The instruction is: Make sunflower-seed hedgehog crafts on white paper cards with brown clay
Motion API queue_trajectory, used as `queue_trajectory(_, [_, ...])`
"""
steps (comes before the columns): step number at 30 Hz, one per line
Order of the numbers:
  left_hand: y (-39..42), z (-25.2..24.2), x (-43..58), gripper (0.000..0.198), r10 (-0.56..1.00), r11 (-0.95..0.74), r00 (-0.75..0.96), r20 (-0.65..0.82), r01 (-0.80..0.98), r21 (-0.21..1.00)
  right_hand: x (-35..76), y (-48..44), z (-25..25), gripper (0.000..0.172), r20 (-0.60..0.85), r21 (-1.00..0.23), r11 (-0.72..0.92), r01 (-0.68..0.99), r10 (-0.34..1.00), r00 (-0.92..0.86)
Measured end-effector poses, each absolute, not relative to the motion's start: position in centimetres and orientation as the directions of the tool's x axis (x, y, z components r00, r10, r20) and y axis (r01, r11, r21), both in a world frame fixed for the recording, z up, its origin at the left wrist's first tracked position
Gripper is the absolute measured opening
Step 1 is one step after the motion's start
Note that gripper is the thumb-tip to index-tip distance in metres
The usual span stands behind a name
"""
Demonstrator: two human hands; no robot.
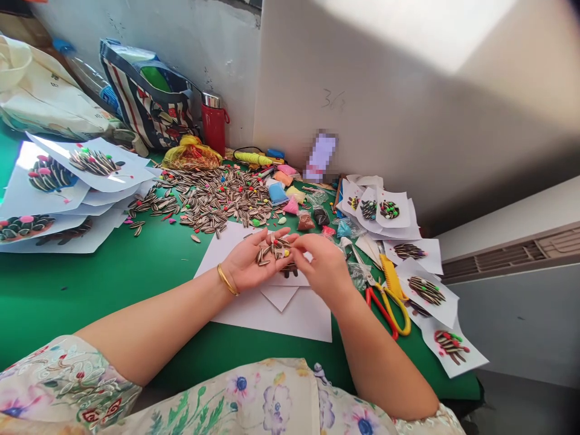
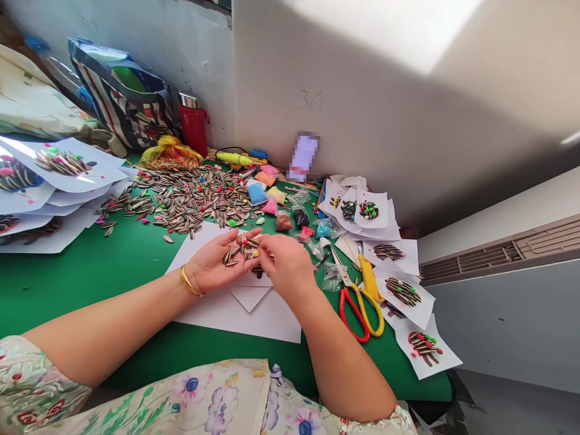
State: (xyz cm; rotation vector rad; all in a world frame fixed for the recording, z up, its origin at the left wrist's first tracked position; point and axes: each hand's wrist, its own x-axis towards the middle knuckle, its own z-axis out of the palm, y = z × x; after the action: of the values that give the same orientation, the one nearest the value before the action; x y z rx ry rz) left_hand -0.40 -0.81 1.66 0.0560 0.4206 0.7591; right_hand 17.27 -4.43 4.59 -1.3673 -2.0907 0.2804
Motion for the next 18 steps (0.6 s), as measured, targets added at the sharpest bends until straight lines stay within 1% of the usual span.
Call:
queue_trajectory(1, [-0.7,1.7,-0.5,0.046,0.685,0.721,0.637,-0.354,-0.665,0.197,18.1,-4.3,4.9,0.013,0.336,-0.53,0.368,0.764,0.918,-0.209])
queue_trajectory(3, [-0.5,1.9,-0.6,0.046,0.694,0.708,0.618,-0.368,-0.68,0.192,19.8,-4.0,5.1,0.012,0.216,-0.568,0.234,0.789,0.968,-0.132])
queue_trajectory(5, [-0.3,2.0,-0.8,0.045,0.702,0.697,0.6,-0.384,-0.69,0.195,21.3,-3.6,5.1,0.011,0.106,-0.567,0.164,0.808,0.986,-0.126])
queue_trajectory(8, [0.2,1.8,-1.1,0.044,0.715,0.687,0.59,-0.376,-0.694,0.216,22.6,-3.1,4.7,0.015,-0.038,-0.551,0.118,0.826,0.985,-0.167])
queue_trajectory(11, [0.6,1.6,-1.3,0.043,0.727,0.676,0.581,-0.365,-0.699,0.234,22.7,-3.0,4.2,0.016,-0.139,-0.531,0.136,0.836,0.96,-0.245])
queue_trajectory(14, [0.6,1.6,-1.3,0.042,0.734,0.668,0.569,-0.37,-0.704,0.242,22.0,-3.0,3.9,0.014,-0.162,-0.482,0.187,0.856,0.941,-0.297])
queue_trajectory(18, [0.5,1.7,-1.2,0.041,0.74,0.66,0.56,-0.372,-0.712,0.241,21.1,-3.0,3.6,0.014,-0.104,-0.43,0.268,0.862,0.934,-0.342])
